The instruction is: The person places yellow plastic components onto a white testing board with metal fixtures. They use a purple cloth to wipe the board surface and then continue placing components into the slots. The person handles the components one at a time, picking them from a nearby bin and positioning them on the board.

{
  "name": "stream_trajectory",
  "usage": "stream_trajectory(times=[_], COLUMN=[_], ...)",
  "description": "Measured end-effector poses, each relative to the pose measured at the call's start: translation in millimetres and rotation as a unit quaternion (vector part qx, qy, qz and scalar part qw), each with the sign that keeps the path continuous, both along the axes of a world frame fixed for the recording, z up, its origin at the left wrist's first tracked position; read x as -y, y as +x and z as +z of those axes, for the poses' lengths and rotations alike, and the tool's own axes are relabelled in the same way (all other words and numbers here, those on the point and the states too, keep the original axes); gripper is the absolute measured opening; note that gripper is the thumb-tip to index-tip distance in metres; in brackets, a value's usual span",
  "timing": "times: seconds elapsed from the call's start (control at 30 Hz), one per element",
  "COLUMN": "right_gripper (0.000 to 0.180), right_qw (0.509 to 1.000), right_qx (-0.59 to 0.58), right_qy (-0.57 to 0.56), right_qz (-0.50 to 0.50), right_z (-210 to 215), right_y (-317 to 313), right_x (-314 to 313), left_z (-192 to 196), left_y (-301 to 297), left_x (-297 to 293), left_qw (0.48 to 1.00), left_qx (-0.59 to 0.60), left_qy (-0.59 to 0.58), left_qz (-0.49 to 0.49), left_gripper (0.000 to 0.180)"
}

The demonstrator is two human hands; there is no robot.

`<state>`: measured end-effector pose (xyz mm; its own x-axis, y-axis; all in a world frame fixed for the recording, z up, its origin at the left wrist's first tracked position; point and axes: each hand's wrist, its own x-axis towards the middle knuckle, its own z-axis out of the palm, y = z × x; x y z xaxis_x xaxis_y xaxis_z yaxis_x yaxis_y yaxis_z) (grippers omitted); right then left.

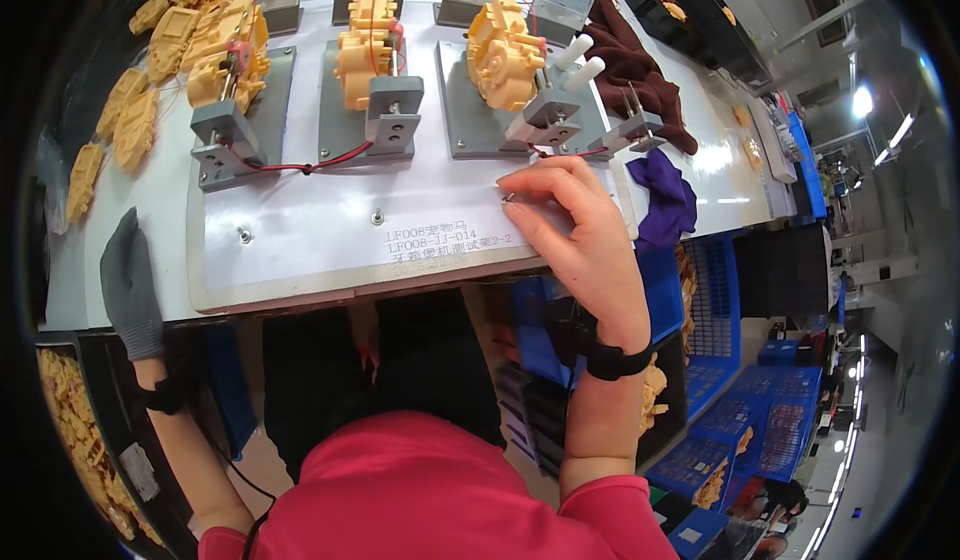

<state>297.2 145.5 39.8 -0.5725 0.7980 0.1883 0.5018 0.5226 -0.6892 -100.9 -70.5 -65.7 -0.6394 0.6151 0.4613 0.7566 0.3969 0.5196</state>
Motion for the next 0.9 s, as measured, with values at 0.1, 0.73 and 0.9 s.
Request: stream_trajectory(times=[0.1, 0.73, 0.9], right_gripper=[0.02, 0.015, 0.014], right_qw=[1.0, 1.0, 1.0], right_qx=[0.009, -0.008, -0.009], right_qy=[0.0, -0.002, -0.005], right_qz=[-0.002, -0.012, -0.019], right_z=[0.5, -1.5, -2.4], right_y=[0.5, -2.3, -2.8], right_x=[-0.2, 2.3, 3.7], left_z=[-2.6, 1.6, 0.4], left_y=[-1.7, 0.1, 0.5], left_x=[-0.1, -1.3, -1.1], left_qw=[1.0, 1.0, 1.0], left_qx=[0.008, -0.019, -0.019], left_qy=[0.016, -0.004, 0.0], left_qz=[-0.005, 0.018, 0.019], left_gripper=[0.03, 0.029, 0.029])
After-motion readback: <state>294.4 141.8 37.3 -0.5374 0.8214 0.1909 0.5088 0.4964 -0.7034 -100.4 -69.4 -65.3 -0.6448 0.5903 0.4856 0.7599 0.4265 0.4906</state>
